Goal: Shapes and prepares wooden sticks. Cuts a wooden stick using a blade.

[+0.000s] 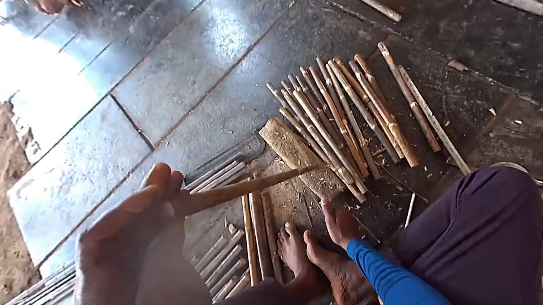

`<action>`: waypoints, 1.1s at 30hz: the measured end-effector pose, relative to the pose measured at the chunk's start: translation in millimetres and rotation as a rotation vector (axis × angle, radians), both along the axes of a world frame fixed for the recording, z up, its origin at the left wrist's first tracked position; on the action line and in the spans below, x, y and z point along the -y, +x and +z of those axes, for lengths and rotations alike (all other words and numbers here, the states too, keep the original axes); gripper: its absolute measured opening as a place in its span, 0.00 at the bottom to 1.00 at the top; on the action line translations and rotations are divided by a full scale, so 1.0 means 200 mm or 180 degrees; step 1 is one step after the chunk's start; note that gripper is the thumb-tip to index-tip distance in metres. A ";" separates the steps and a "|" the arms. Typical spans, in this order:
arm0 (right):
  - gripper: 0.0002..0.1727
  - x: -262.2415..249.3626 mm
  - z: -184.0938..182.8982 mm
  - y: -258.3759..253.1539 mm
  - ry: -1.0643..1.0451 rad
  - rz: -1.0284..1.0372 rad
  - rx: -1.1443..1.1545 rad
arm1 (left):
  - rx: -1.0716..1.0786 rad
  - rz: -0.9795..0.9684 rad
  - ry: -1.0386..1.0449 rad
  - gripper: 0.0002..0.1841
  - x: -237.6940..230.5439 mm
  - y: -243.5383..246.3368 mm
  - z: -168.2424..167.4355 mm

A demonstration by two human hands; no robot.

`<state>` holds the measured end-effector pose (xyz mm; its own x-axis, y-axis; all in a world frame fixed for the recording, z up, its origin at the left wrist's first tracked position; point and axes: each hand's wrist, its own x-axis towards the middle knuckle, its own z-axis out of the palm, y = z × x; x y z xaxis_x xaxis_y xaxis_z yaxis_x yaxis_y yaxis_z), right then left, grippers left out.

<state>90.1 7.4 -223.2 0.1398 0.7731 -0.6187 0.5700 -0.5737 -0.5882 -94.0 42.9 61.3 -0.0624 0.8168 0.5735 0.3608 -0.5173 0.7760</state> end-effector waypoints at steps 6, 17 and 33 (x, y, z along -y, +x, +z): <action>0.42 -0.07 0.52 0.17 -0.0461 0.0064 -0.0679 | -0.0046 0.0111 -0.0027 0.14 0.00 0.02 0.01; 0.44 -0.06 0.37 0.13 -0.0642 0.0160 -0.0728 | -0.0476 0.0491 0.0257 0.07 -0.01 0.03 0.04; 0.43 -0.09 0.49 0.16 -0.0412 -0.0054 -0.0567 | -0.0538 0.0397 0.0062 0.17 -0.02 0.03 0.05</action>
<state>122.9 26.4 -126.0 0.0317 0.6842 -0.7286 0.4533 -0.6595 -0.5996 -87.4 46.6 71.9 -0.0640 0.7975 0.5999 0.5471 -0.4747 0.6894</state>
